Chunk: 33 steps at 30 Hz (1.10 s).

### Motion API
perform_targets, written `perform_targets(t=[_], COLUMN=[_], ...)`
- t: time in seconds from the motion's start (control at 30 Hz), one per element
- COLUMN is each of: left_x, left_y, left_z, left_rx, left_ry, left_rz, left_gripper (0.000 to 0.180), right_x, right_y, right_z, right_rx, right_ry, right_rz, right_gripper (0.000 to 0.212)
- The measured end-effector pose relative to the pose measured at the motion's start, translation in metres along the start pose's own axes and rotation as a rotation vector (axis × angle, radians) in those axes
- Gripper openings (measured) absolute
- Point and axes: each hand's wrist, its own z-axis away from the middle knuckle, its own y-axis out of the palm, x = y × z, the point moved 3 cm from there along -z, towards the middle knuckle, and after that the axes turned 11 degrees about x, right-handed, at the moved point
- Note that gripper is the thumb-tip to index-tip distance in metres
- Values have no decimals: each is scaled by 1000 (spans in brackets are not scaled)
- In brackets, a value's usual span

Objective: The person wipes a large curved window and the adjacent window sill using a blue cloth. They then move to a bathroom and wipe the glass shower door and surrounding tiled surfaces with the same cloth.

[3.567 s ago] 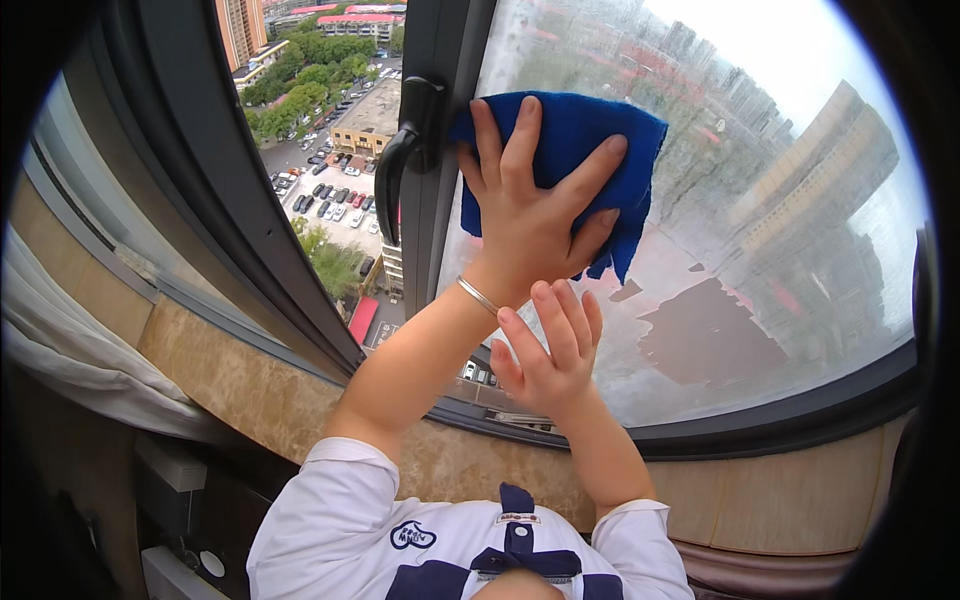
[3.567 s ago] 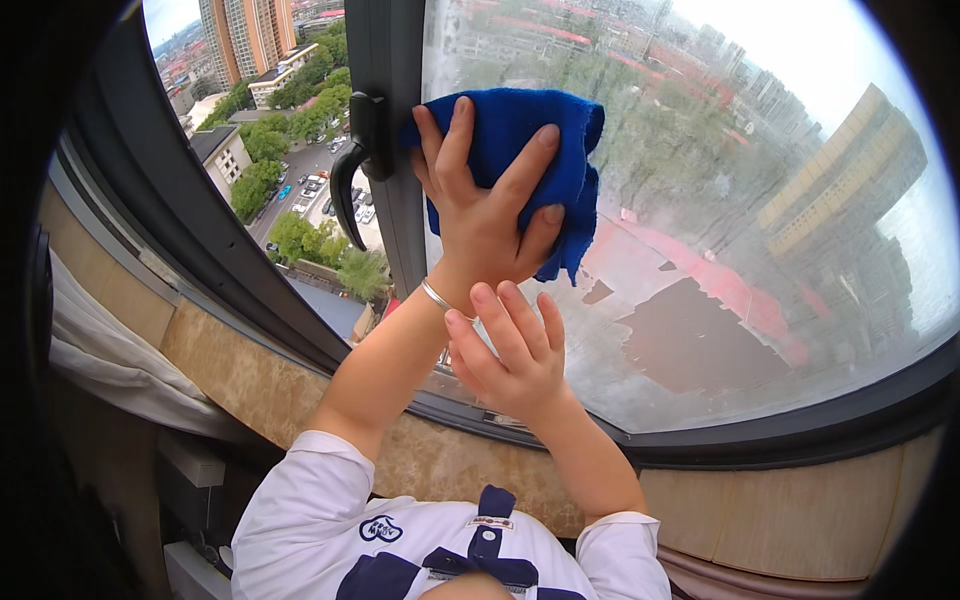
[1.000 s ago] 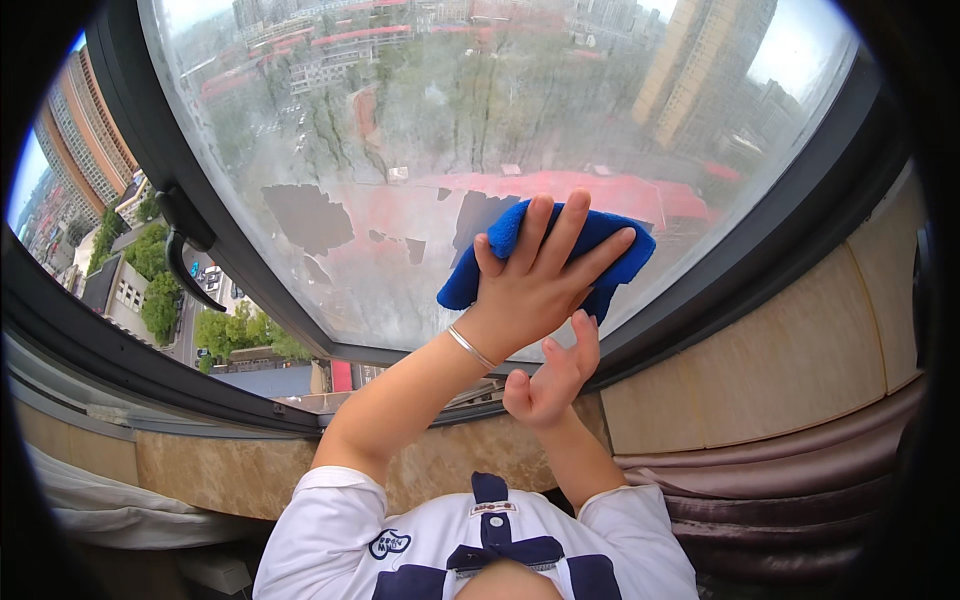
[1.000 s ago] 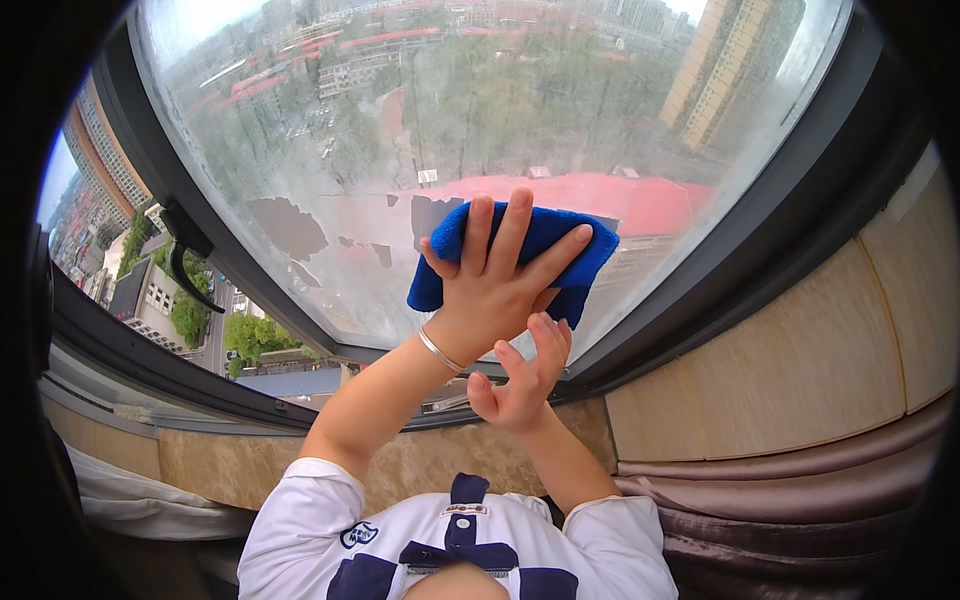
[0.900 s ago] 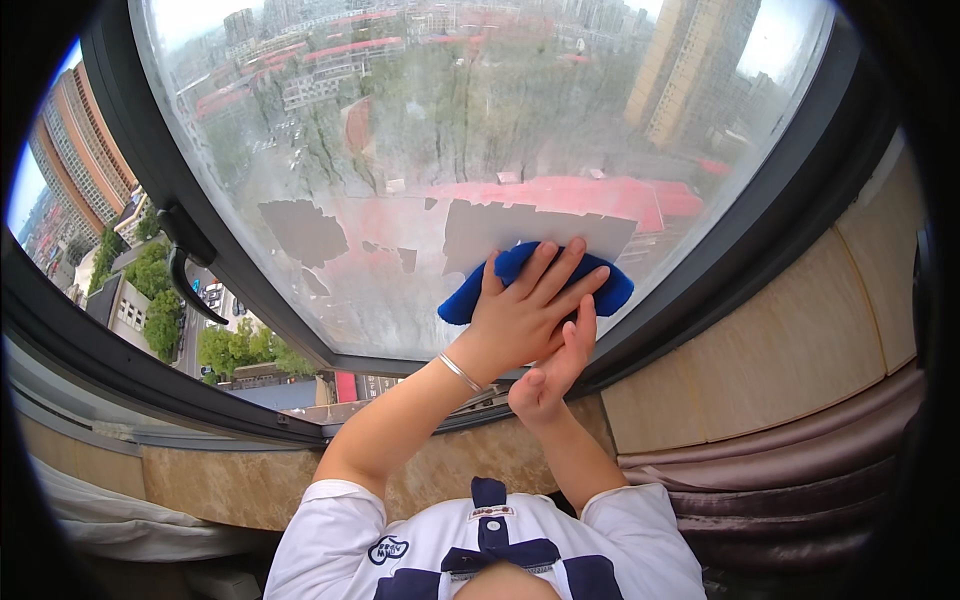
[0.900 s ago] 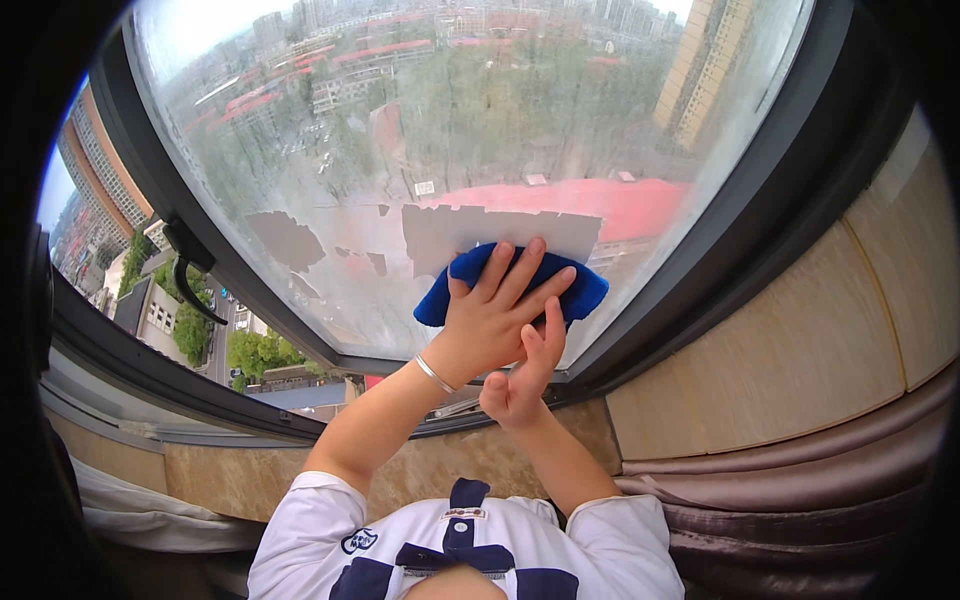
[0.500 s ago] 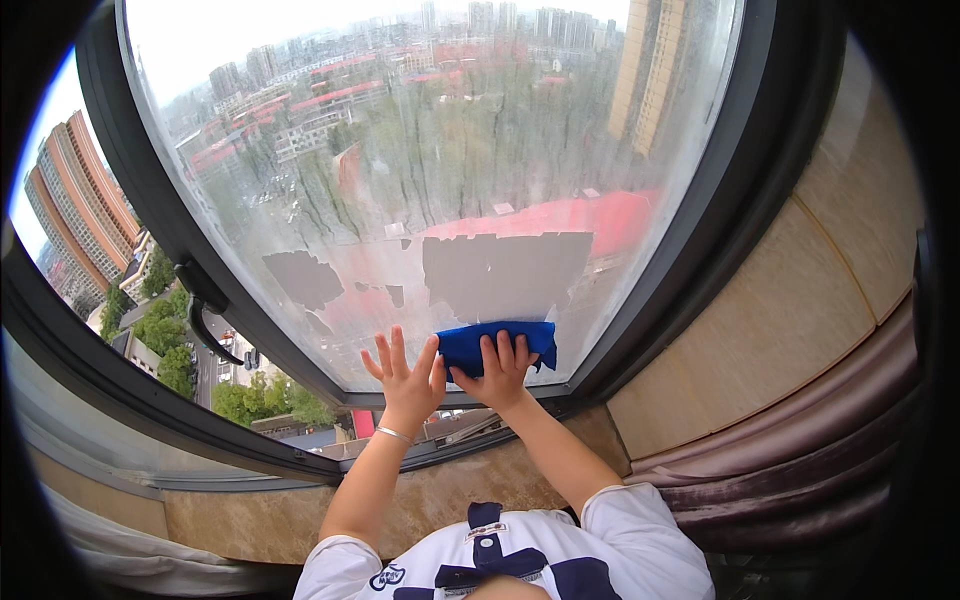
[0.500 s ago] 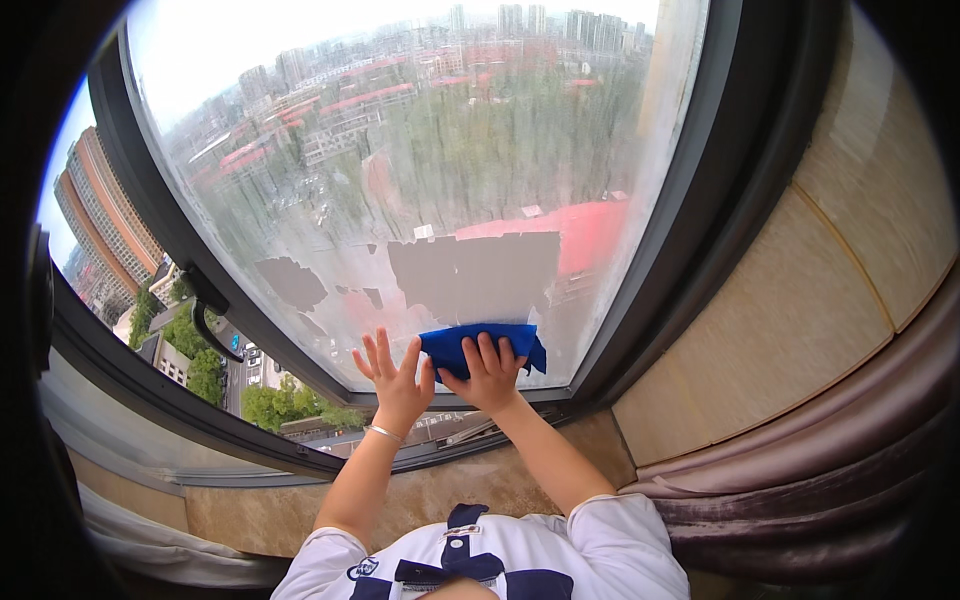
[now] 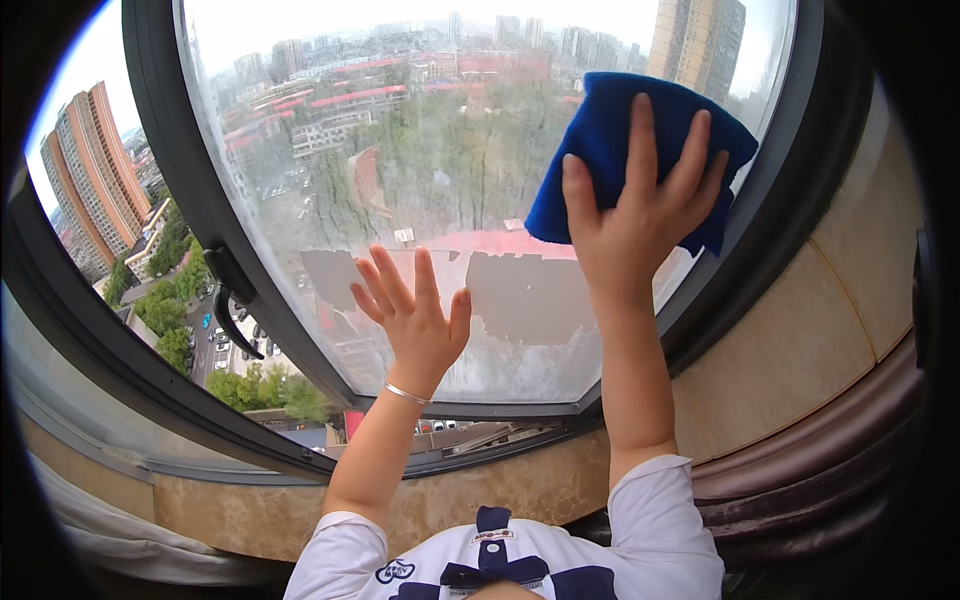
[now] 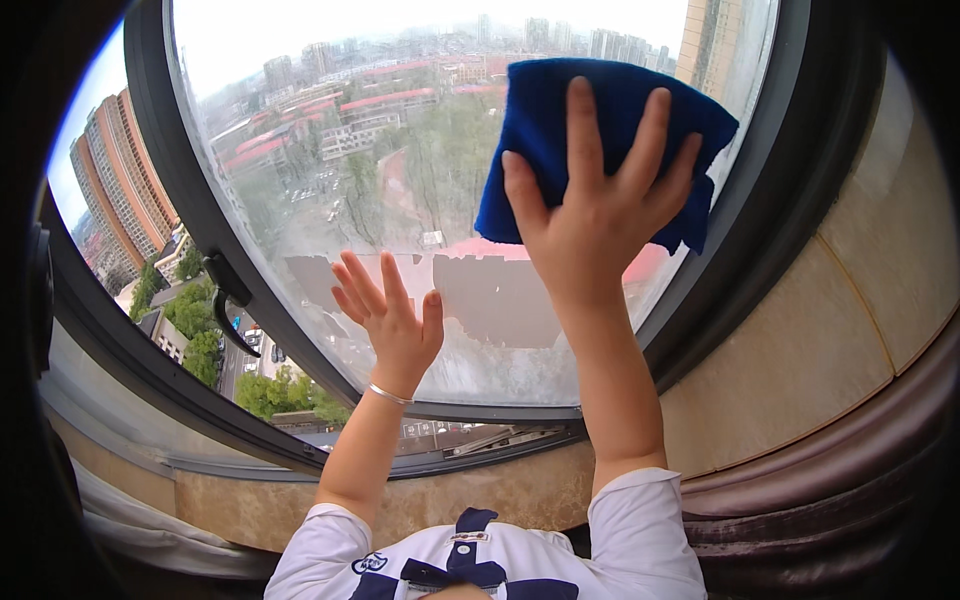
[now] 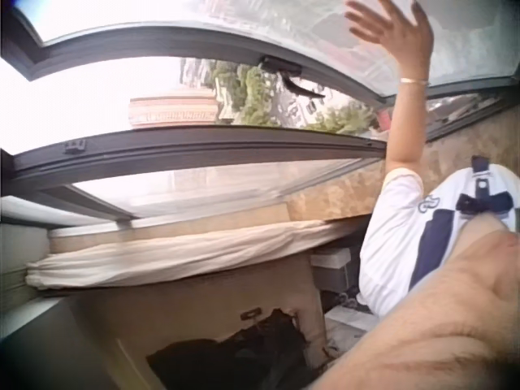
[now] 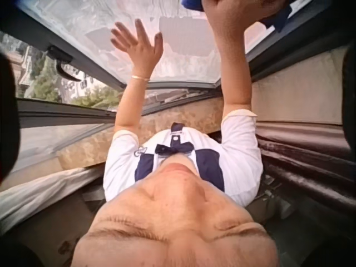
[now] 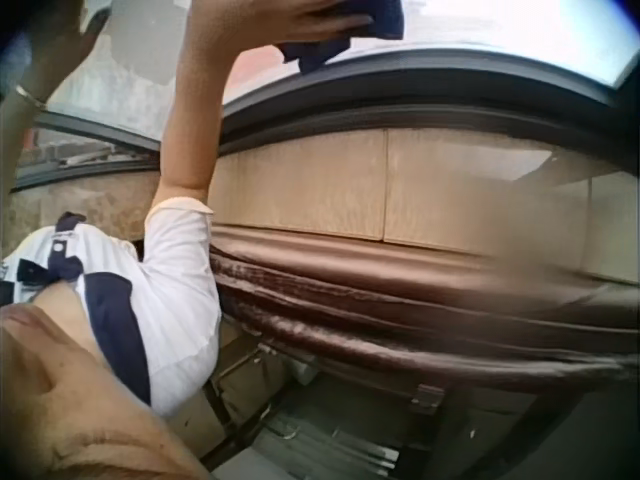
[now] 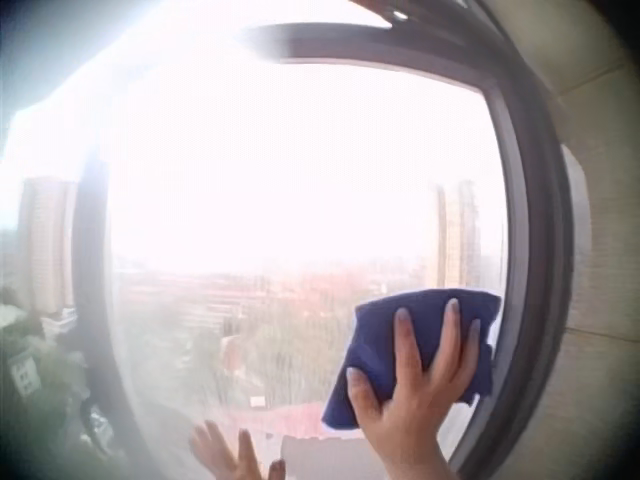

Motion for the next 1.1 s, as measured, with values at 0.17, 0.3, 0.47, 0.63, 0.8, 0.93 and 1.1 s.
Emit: perform_targets(t=[0.17,0.3,0.47,0.63,0.8,0.93,1.1], left_x=[14,36,36,43,64,61,62], left_y=[17,21,11,-6,-12,-20,-34], left_z=[33,56,52,43,45,43,43], left_rx=[45,124,171,154,201,203,190], left_ry=[46,148,165,28,39,23,15], left_rz=[-33,-108,-98,-12,-123,-79,8], left_gripper=[68,75,83,78,74,72,62], right_x=[84,69,64,150,163,175,233], right_y=[17,19,17,34,40,34,45], right_z=[59,57,-60,0,6,-89,-78], right_rx=[233,378,96,251,369,154,178], right_ry=[-419,-695,-328,-538,-759,-536,-636], right_rz=[-219,-261,-123,-355,-389,-305,-397], right_gripper=[44,41,57,46,39,46,47])
